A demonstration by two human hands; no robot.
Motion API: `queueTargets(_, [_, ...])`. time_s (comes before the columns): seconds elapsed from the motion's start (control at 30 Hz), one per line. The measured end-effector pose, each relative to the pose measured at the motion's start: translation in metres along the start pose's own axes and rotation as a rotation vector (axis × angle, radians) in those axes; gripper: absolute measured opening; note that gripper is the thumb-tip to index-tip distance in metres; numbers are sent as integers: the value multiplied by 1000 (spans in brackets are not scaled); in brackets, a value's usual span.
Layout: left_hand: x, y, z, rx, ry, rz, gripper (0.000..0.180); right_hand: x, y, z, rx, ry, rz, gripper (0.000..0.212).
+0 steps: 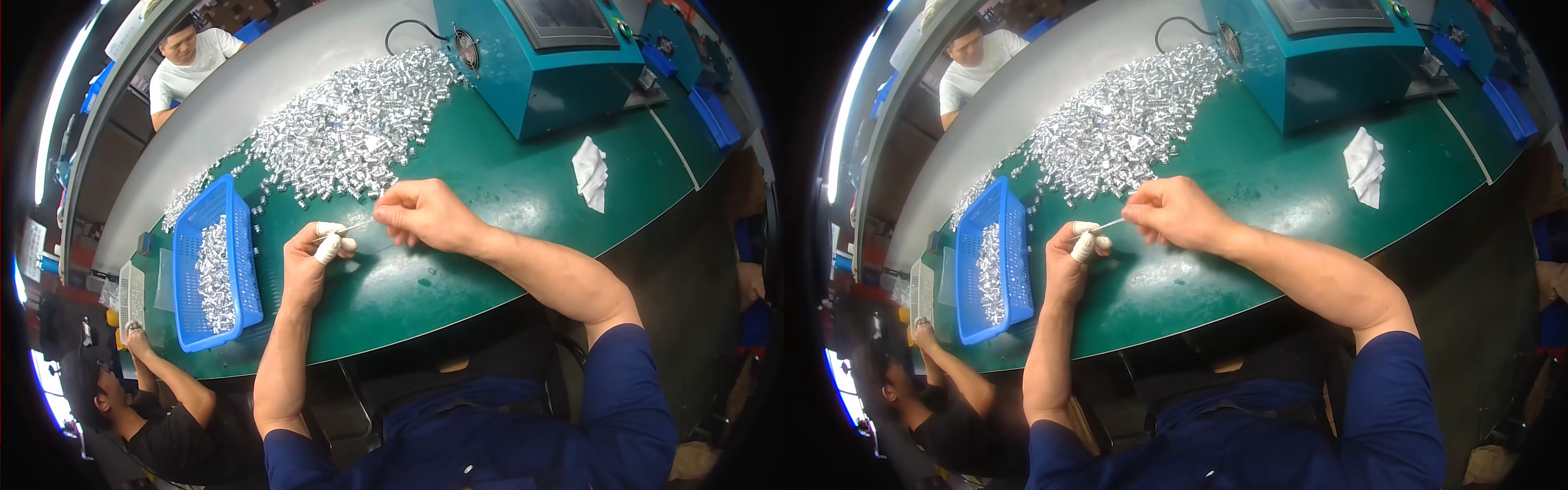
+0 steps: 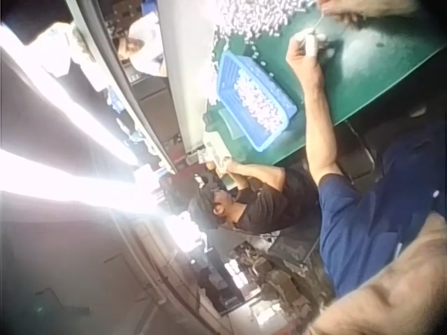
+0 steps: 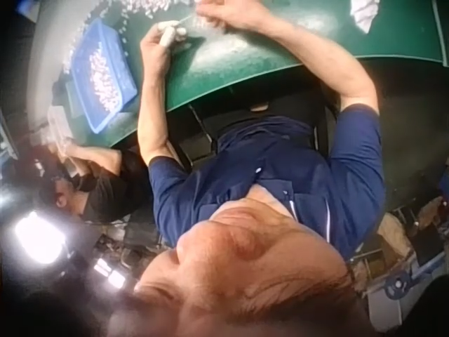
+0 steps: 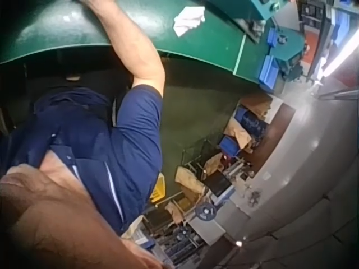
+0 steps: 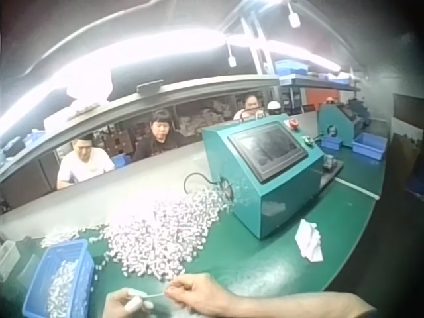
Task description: Threading small metal or plastic components onto a thin wire at an assembly workstation.
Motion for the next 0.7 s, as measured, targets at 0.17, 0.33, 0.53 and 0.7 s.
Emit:
queueTargets(0.17, [1,-2,-2,120,71,6,18,0,6,14,504,640,-59,24])
queueTargets(0.33, [5,-11,-8,-52,-2,-21,18,-1,8,5,126,-59,54,25])
queueTargets(0.53, [4,-2,-5,-73,-9,-34,18,0,0,0,10,-111,52,19])
queueTargets(0.7, [0,2,-1,54,47,-9,20,7,0,19,625,732,-57,12])
Point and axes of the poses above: each hand's wrist, its own x-axis away from the middle knuckle, its own y-axis out of the back of the hand, z = x × y, the point moved 3 cm from there along -x, towards the middle knuckle, and after that the axes turned 1 degree about -x, right-handed, at the moved point
